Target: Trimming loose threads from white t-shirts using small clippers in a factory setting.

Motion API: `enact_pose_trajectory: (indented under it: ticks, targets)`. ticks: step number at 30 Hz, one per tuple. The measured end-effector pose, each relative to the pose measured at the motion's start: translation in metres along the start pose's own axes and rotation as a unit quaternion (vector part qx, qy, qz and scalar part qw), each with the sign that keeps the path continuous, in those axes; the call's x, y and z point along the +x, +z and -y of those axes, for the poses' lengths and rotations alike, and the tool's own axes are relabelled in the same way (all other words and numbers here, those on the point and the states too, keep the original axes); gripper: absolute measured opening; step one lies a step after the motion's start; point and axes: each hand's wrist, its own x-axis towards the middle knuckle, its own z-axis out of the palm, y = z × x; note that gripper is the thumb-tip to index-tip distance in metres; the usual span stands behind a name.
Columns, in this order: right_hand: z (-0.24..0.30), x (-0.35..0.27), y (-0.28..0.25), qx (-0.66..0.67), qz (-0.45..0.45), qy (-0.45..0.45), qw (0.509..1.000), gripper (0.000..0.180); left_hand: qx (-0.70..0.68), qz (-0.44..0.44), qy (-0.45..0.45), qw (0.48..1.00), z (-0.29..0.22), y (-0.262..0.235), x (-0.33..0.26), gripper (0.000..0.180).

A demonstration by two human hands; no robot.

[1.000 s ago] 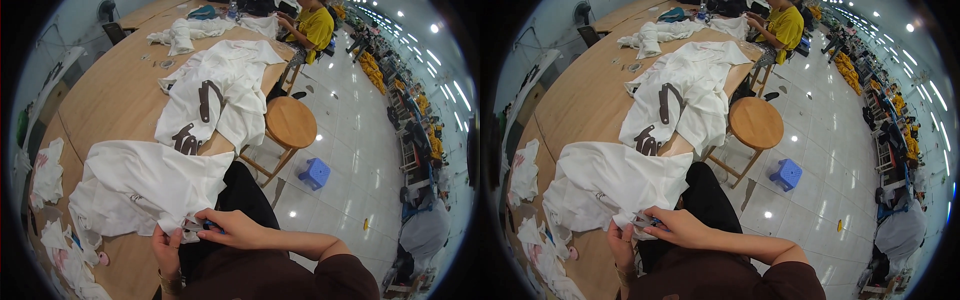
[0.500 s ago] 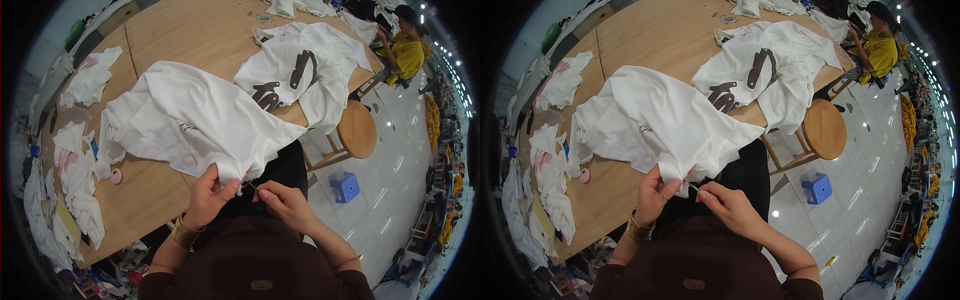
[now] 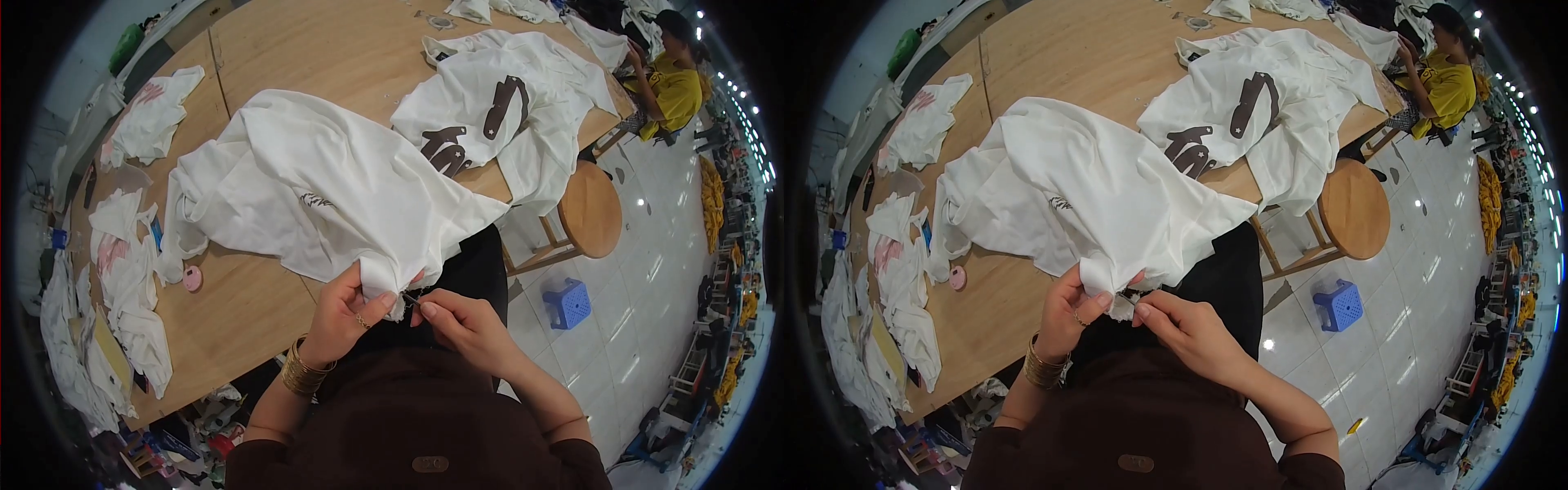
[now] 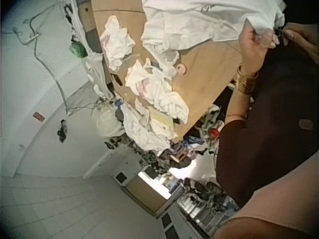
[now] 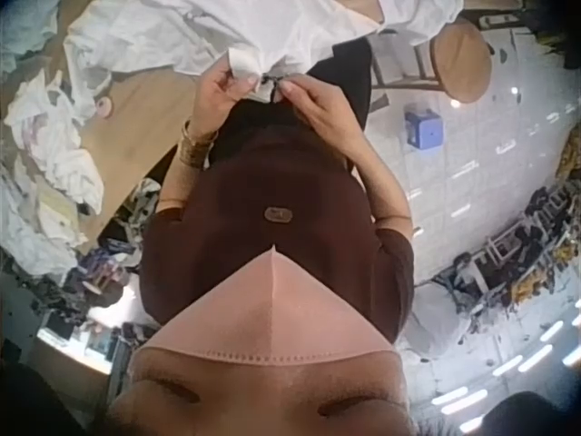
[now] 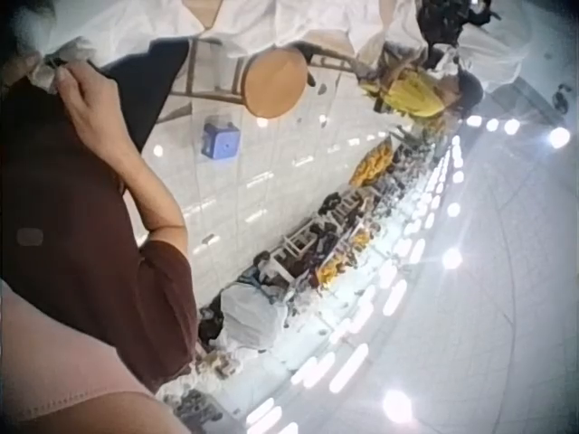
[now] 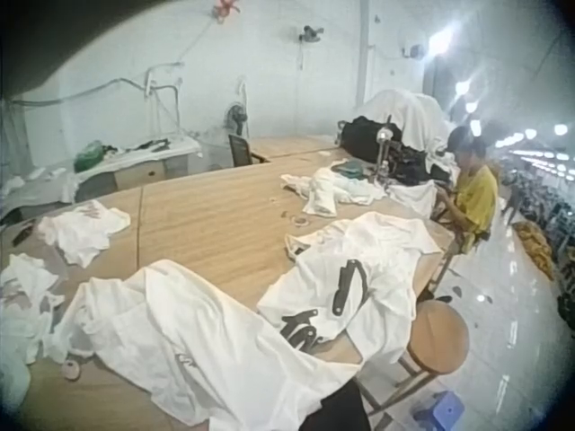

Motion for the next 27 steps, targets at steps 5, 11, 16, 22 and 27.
enact_pose_trajectory:
  ticks: [5, 11, 16, 22, 27]
  targets:
    - [-0.0015, 0.0011, 0.0015, 0.010, 0.003, -0.004, 1.000, 0.023, -0.011, 0.001, -0.014, 1.000, -0.0005, 0.0003, 0.0002, 0.031]
    - [-0.0013, 0.0023, 0.0027, 0.024, 0.011, 0.002, 1.000, 0.024, -0.025, 0.004, -0.013, 1.000, 0.0003, 0.0000, 0.0005, 0.030]
    - [-0.0059, 0.0036, 0.0043, 0.024, -0.001, -0.023, 0.999, 0.024, -0.024, 0.004, -0.011, 1.000, 0.0023, -0.0015, 0.0002, 0.028]
    - [-0.0054, 0.0052, 0.0042, 0.028, -0.014, 0.002, 1.000, 0.024, -0.031, 0.018, -0.001, 0.999, 0.0046, -0.0012, 0.0002, 0.029]
    - [-0.0058, 0.0016, 0.0057, 0.032, -0.004, -0.005, 0.999, 0.024, -0.045, 0.012, -0.005, 0.999, 0.0053, -0.0028, -0.0006, 0.031]
